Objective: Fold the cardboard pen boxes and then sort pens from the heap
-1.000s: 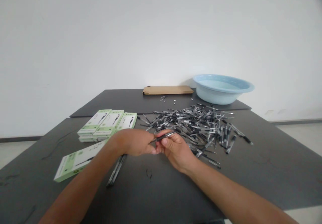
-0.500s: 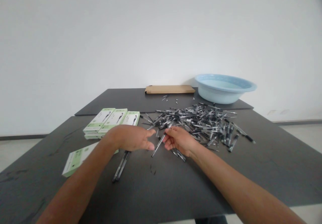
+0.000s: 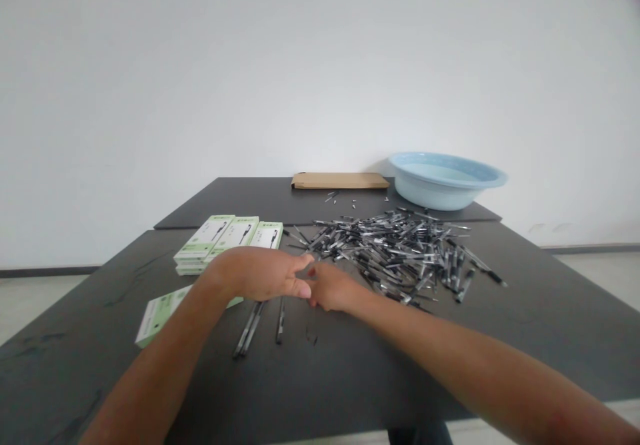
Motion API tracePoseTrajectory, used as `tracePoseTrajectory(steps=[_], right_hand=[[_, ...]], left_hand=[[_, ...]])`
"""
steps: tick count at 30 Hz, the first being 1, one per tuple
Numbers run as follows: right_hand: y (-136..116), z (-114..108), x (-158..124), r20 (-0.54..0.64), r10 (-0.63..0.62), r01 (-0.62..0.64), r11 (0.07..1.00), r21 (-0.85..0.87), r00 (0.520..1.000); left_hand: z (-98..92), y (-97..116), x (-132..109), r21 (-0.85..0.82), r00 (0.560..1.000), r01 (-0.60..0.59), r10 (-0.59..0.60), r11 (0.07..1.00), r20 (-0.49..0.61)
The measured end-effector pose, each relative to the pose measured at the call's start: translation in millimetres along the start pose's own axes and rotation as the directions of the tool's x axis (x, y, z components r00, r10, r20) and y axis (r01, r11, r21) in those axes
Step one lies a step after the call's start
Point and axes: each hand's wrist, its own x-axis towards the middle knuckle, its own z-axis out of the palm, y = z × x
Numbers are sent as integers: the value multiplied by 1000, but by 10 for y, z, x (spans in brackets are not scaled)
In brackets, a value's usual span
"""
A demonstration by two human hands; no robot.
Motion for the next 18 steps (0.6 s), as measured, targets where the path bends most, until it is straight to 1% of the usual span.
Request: tracePoseTrajectory(steps=[1, 2, 3, 5, 7, 10, 13, 15, 16, 18], right_hand=[[13, 5, -36, -57, -63, 58, 994, -89, 996], [28, 19, -72, -88, -144, 124, 972, -199, 986], [39, 44, -103, -87, -232, 194, 928, -319, 969], [39, 125, -142, -18, -369, 310, 804, -507, 929], [4, 236, -148, 42, -418, 365, 734, -573, 908], [-87, 406, -138, 33, -431, 362, 712, -602, 902], [-151, 478, -176, -25, -412, 320, 744, -587, 911], [-151, 417, -239, -79, -352, 245, 777, -580, 933], [-138, 346, -274, -104, -322, 203, 782, -589, 941], [-93, 128, -330, -145, -293, 138, 761, -633, 945]], left_hand=[[-1, 3, -1, 9, 1000, 10, -10, 1000, 5], [-2, 8, 0, 17, 1000, 26, -26, 1000, 11], [-2, 13, 4, 24, 999, 40, -41, 999, 19], [-3, 20, 18, 35, 998, 54, -54, 998, 25], [-2, 18, 38, 40, 998, 51, -51, 998, 20], [0, -1, 71, 34, 999, 48, -49, 998, 22], [3, -39, 95, 33, 998, 48, -49, 998, 36], [6, -69, 103, 38, 999, 39, -40, 999, 31], [8, -81, 106, 41, 999, 37, -38, 998, 24], [12, -91, 112, 51, 999, 46, -47, 998, 13]])
